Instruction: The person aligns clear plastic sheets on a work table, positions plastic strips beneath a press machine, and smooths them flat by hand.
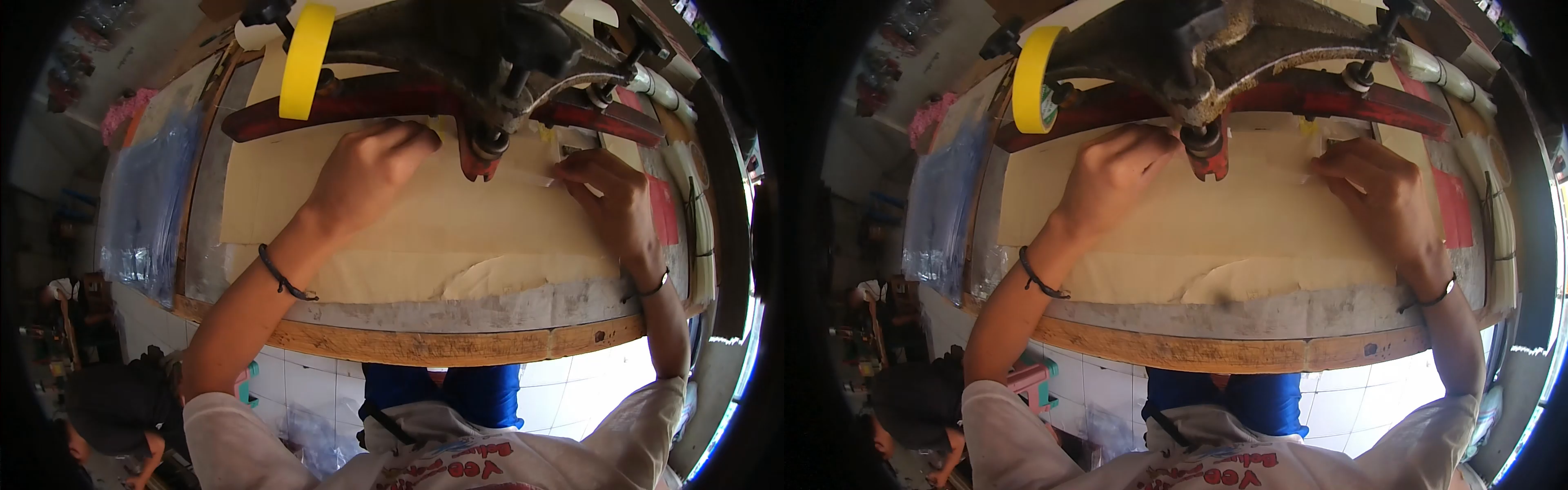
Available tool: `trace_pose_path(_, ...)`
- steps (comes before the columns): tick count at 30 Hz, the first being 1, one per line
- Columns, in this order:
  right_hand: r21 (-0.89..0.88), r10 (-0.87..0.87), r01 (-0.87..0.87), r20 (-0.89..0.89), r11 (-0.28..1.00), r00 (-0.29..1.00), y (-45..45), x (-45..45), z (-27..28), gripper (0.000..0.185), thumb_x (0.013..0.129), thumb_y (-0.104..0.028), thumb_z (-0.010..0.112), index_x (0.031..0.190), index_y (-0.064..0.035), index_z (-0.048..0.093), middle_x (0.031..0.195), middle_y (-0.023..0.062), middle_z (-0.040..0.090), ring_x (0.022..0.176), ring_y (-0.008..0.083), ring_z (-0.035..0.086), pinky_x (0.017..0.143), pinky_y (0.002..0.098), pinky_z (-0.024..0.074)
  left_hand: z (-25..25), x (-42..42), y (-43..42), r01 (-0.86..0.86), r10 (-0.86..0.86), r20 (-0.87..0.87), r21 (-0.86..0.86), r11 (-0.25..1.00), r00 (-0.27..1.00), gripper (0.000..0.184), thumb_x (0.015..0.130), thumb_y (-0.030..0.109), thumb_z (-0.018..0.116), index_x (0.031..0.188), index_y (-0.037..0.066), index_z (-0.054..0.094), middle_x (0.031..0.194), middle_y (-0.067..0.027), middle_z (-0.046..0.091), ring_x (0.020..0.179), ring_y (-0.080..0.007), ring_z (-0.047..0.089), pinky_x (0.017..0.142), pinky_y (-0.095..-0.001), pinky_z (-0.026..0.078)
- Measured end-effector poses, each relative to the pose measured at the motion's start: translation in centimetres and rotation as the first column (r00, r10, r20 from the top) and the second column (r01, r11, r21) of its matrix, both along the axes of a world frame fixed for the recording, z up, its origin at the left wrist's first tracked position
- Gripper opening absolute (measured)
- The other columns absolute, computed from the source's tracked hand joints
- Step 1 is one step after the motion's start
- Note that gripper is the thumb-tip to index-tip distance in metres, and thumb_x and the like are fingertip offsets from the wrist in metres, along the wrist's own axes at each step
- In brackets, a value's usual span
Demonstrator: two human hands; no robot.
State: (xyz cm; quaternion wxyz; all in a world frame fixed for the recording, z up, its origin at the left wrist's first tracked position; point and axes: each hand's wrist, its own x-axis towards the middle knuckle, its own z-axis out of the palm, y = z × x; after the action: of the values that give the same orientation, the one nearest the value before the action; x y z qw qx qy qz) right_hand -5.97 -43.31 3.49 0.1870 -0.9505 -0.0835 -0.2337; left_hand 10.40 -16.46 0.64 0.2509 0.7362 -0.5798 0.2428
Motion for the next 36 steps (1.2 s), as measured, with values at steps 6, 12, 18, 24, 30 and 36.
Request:
trace_pose_path(6,0.007,0.012,-0.012,0.0,1.0,1.0,0.04,0.08,0.19,0.016,0.079,0.002,0.073,0.093,-0.0045,0.074,0.096,0.01,0.07,0.085,0.0263,0.07,0.075,0.0342,0.0579,0.0,-0.09,0.03,-0.015,0.015,-0.002,0.004,1.0,1.0,0.021,0.073,0.0,0.063,0.093,0.004,0.064,0.09,-0.0089,0.067,0.086,-0.0253,0.068,0.071,-0.0347,0.059)
trace_pose_path(12,0.026,0.002,-0.002,-0.003,1.0,1.0,0.24,0.03,0.26,0.016,0.079,0.002,0.073,0.093,-0.0033,0.073,0.096,0.0098,0.07,0.085,0.0255,0.071,0.074,0.0332,0.0581,0.25,-0.24,0.17,-0.025,0.025,0.006,0.03,0.999,1.0,0.02,0.073,0.001,0.063,0.093,0.005,0.064,0.089,-0.0074,0.066,0.084,-0.0242,0.067,0.069,-0.0338,0.059)
trace_pose_path(18,0.023,0.012,-0.013,0.005,1.0,1.0,-0.02,0.1,0.13,0.016,0.079,0.003,0.073,0.094,-0.0028,0.073,0.097,0.0101,0.069,0.086,0.0261,0.07,0.073,0.0337,0.0577,0.3,-0.25,0.05,-0.02,0.019,0.022,0.025,0.999,1.0,0.02,0.073,0.002,0.062,0.093,0.004,0.064,0.09,-0.0074,0.067,0.085,-0.0243,0.068,0.069,-0.0342,0.059)
trace_pose_path(24,0.026,0.013,-0.013,0.003,1.0,1.0,0.12,0.1,0.22,0.017,0.079,0.003,0.072,0.095,-0.0027,0.072,0.097,0.0096,0.069,0.085,0.0265,0.07,0.073,0.0337,0.0573,0.27,-0.28,0.06,-0.019,0.018,0.029,0.024,1.0,0.999,0.019,0.073,0.002,0.062,0.093,0.004,0.064,0.091,-0.0079,0.067,0.086,-0.0244,0.068,0.07,-0.0343,0.06)
trace_pose_path(30,0.016,0.012,-0.013,0.005,1.0,1.0,0.08,0.22,0.29,0.016,0.08,0.003,0.072,0.095,-0.0032,0.072,0.096,0.0095,0.069,0.084,0.0259,0.069,0.071,0.0334,0.0567,0.17,-0.22,0.04,-0.011,0.011,0.013,0.02,1.0,1.0,0.02,0.073,0.002,0.062,0.093,0.004,0.064,0.091,-0.0078,0.067,0.085,-0.0243,0.068,0.07,-0.0343,0.059)
trace_pose_path(36,0.036,0.025,-0.025,-0.016,0.999,1.0,0.02,0.21,0.4,0.016,0.08,0.002,0.072,0.095,-0.0037,0.072,0.096,0.0094,0.069,0.085,0.0266,0.069,0.072,0.0342,0.0562,0.41,-0.3,-0.01,-0.014,0.014,0.011,0.029,0.999,1.0,0.018,0.073,0.002,0.062,0.091,0.004,0.064,0.088,-0.0075,0.066,0.082,-0.0237,0.068,0.069,-0.0342,0.059)
